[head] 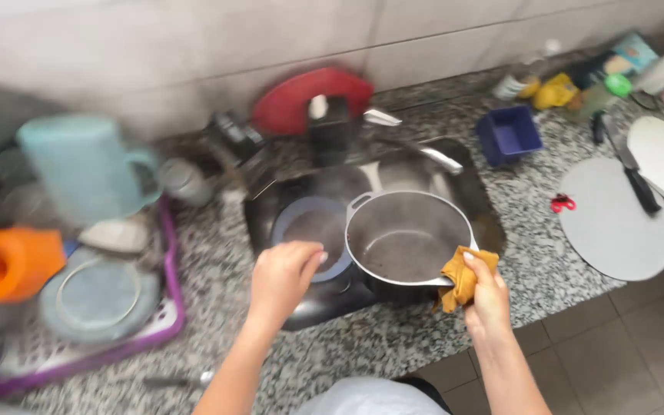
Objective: The person pours beans from a pot into a colander in the sink and rinses them under running water. They then wash the pot with a sponge and rinse it thoroughly. Finally, the person places the pot on the stove and pours hot water into it from an electric kettle.
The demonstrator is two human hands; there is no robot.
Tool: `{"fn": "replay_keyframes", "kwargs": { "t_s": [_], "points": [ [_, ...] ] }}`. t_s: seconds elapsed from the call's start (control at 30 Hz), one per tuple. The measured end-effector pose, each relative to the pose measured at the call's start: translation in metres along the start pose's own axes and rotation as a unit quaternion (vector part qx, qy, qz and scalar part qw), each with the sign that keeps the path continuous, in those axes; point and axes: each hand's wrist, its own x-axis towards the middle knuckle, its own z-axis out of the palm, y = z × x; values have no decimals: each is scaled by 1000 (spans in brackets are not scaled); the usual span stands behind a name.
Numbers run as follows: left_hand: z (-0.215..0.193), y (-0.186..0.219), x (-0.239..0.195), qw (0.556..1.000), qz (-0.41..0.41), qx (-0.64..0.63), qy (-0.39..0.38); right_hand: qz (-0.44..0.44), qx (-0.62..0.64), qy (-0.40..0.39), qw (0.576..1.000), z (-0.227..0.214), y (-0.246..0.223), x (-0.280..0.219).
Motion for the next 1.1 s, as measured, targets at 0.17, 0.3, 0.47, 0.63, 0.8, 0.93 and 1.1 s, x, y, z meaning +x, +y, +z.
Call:
{"fn": "replay_keyframes", "kwargs": {
  "t_s": [0.17, 0.3, 0.47, 0.63, 0.8, 0.93, 1.1],
  "points": [
    [70, 56, 174, 999, 15, 36, -22, 65, 10, 83, 994, -18, -69, 12],
    [204, 13, 279, 940, 27, 334, 61, 19, 23, 86, 996, -25, -88, 59],
    [250, -12, 321, 817, 137, 546, 126, 32, 44, 74, 996, -33, -111, 97],
    [241, -18, 322, 810, 154, 546, 152, 54, 60, 76, 994, -43, -117, 116],
    [223, -24, 320, 845, 136, 502, 128, 54, 54, 60, 995, -52, -115, 119],
    [216, -14, 315, 873, 101, 467, 100, 44, 70, 47, 995, -51, -112, 118],
    [197, 0, 299, 926, 47, 374, 13, 24, 84, 53, 995, -56, -108, 116]
  ]
}}
